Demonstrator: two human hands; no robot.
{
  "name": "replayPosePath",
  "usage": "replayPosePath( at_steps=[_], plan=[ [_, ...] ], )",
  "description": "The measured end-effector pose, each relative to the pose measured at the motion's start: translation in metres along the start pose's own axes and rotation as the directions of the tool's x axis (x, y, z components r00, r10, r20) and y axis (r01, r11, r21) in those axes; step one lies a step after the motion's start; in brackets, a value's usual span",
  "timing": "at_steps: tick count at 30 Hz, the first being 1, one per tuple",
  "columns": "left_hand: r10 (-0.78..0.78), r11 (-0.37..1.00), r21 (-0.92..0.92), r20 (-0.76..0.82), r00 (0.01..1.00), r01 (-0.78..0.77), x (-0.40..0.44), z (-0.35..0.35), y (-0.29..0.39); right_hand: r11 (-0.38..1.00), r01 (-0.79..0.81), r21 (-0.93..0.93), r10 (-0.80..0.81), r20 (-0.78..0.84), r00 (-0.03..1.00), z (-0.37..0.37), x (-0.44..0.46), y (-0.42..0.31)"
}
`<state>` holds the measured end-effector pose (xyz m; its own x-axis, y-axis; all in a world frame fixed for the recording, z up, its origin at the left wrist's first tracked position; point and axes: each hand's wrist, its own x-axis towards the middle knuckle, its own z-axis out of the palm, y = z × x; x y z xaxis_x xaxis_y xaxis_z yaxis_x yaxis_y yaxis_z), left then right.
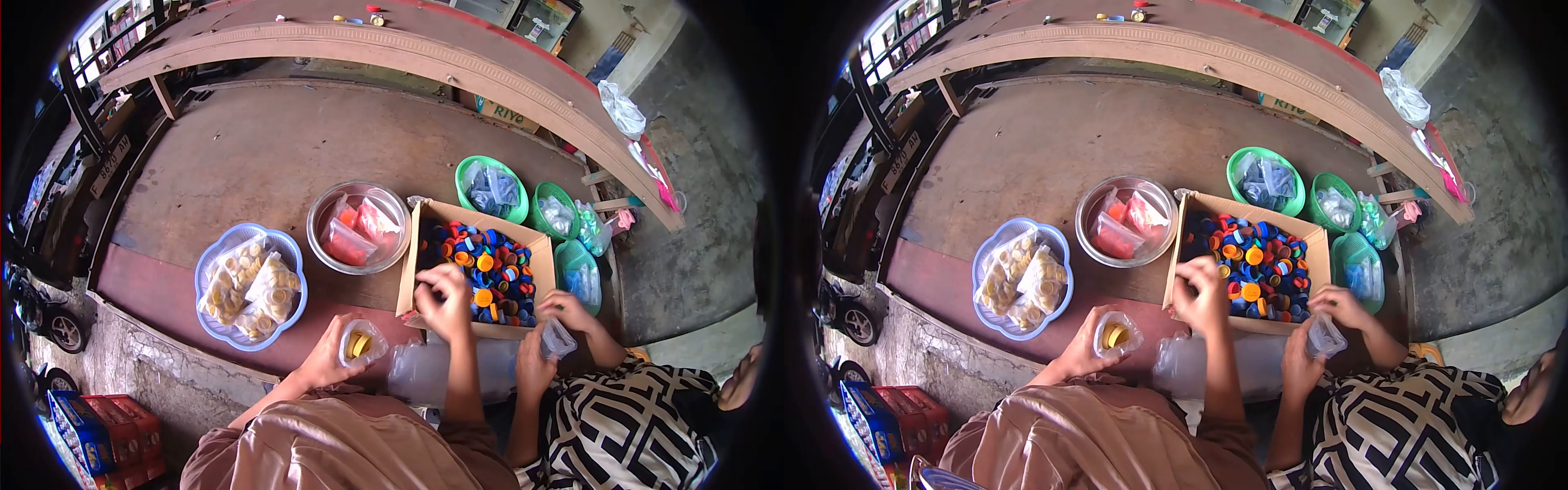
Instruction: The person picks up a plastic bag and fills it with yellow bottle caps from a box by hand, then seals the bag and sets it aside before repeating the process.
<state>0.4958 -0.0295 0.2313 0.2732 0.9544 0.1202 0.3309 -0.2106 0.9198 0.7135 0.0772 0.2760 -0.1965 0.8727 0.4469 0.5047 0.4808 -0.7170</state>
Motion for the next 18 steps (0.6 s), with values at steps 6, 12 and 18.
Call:
replayPosePath(
  at_steps=[6,12,18],
  plan=[
    [0.030,0.998,0.057,0.020,0.999,-0.031,0.001,0.001,-0.001,0.635,-0.214,-0.742,0.277,-0.040,0.960,0.009,0.037,0.120],
    [-0.008,0.999,0.041,-0.036,0.999,0.009,-0.001,-0.001,-0.004,0.766,-0.293,-0.572,0.098,-0.346,0.933,0.005,0.031,0.143],
    [-0.003,0.999,0.033,-0.043,0.999,0.005,0.002,0.000,-0.004,0.929,-0.213,-0.302,-0.010,-0.597,0.802,-0.016,0.002,0.125]
  ],
)
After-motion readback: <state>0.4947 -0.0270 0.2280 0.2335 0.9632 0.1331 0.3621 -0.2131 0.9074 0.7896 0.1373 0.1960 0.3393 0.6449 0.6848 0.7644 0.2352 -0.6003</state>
